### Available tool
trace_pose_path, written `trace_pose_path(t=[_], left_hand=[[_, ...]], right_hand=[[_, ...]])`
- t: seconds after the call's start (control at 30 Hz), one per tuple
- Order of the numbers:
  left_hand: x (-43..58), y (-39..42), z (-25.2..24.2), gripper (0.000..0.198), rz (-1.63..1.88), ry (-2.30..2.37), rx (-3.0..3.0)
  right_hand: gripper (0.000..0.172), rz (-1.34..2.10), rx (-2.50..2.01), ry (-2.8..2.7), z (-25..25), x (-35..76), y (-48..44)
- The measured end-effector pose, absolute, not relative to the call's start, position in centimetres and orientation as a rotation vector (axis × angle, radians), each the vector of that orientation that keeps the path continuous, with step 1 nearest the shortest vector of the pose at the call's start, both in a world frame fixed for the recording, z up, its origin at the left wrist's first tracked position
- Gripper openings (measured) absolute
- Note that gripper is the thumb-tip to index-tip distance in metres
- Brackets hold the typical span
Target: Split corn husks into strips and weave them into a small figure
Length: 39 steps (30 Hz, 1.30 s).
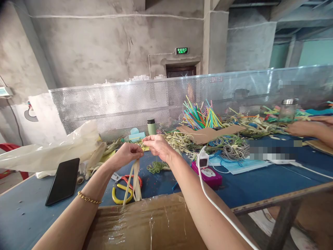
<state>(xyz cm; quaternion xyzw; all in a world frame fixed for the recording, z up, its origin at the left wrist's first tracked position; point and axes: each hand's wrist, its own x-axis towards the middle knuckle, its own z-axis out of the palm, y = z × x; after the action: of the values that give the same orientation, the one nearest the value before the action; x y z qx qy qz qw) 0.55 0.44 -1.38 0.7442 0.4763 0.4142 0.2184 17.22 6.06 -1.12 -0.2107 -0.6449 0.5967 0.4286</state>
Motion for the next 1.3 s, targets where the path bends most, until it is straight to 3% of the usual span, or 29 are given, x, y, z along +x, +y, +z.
trace_pose_path(t=[0.27, 0.53, 0.73, 1.3], left_hand=[[0.4, 0.4, -1.4, 0.010, 1.219, 1.146, 1.716], [0.8, 0.2, -1.6, 0.013, 1.094, 1.135, 1.762], [1.3, 0.4, -1.6, 0.025, 1.209, 1.158, 1.782], [1.8, 0.5, -1.9, 0.021, 1.120, 1.229, 1.981]], right_hand=[[0.017, 1.163, -0.666, -1.699, -1.9, 16.7, 6.9], [0.012, 1.238, -0.625, -1.526, -1.2, 16.1, 5.6], [0.009, 1.177, -0.711, -1.550, -1.5, 16.2, 6.3], [0.007, 1.114, -0.745, -1.584, -1.6, 16.5, 6.5]])
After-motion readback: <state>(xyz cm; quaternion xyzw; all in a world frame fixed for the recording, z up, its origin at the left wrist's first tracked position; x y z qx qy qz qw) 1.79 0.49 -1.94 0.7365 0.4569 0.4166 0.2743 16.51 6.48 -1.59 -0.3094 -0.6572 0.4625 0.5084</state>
